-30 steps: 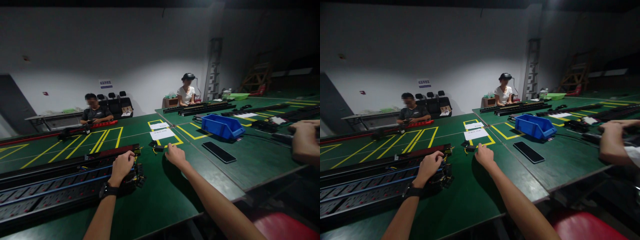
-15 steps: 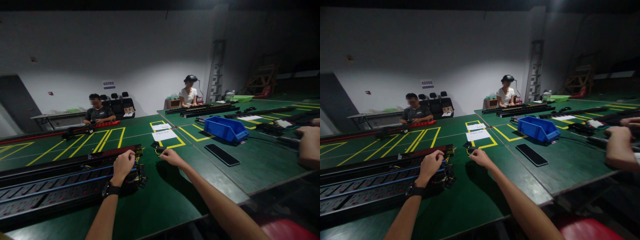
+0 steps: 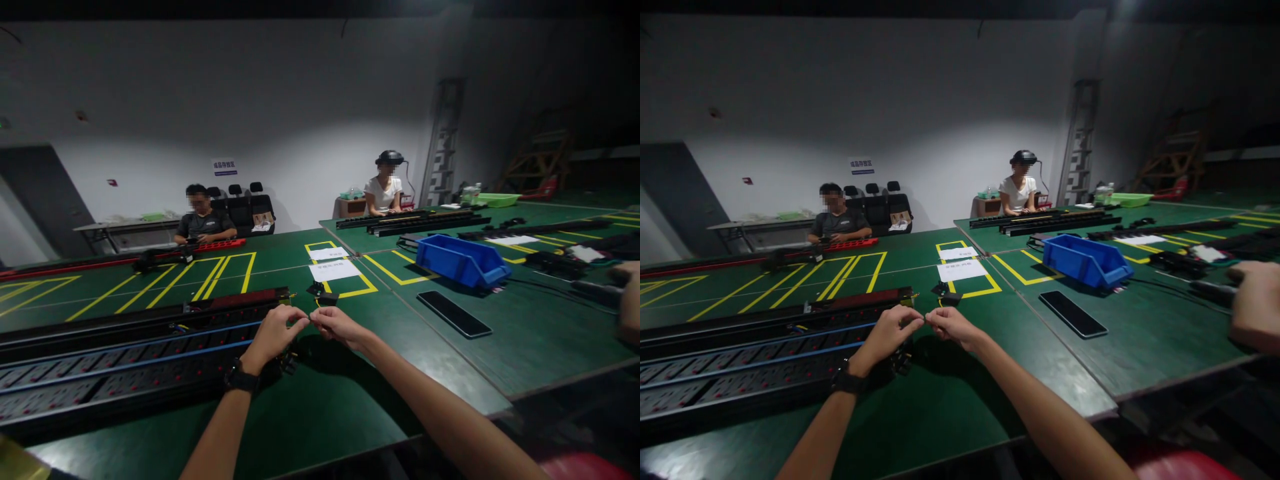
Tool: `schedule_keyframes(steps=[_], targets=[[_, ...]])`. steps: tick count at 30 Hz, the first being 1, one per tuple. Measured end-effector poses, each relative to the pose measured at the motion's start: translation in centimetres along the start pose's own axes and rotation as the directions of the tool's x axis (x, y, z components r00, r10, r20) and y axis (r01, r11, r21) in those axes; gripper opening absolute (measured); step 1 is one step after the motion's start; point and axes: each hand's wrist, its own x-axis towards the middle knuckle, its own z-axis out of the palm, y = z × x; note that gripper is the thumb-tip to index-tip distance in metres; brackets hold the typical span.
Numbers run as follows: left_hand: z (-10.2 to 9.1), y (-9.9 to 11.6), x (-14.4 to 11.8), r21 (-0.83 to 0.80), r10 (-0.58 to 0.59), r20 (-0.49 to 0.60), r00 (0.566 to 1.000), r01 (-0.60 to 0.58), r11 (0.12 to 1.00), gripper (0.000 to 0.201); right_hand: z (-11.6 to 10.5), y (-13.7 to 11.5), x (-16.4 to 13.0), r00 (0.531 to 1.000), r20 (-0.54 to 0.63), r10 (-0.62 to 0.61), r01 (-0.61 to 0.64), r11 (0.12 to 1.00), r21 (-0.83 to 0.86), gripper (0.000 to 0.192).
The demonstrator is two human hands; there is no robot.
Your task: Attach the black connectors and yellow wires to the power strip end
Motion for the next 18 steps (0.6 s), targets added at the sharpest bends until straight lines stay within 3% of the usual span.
schedule_keyframes(steps=[8, 11, 14, 18], targets=[[0.4, -0.4, -0.1, 0.004, 0.031, 0.006, 0.999, -0.031, 1.0, 0.021, 1.0, 0.3, -0.2, 1.0, -0.002, 0.007, -0.007, 0.996, 0.085, 0.05], [0.3, -1.5, 0.0, 0.043, 0.037, -0.072, 0.997, -0.034, 0.998, 0.026, 0.9, 0.6, 0.1, 0.999, -0.031, 0.034, -0.03, 0.993, 0.118, 0.05], [0.0, -3.3, 0.1, 0.09, -0.041, -0.189, 0.981, 0.059, 0.994, 0.031, 0.7, 0.9, 0.5, 0.991, -0.105, 0.081, -0.064, 0.986, 0.155, 0.045], [-0.7, -5.4, -0.1, 0.151, -0.213, -0.192, 0.958, 0.243, 0.958, 0.029, 0.7, 1.3, 0.8, 0.983, -0.159, 0.096, -0.073, 0.987, 0.146, 0.034]])
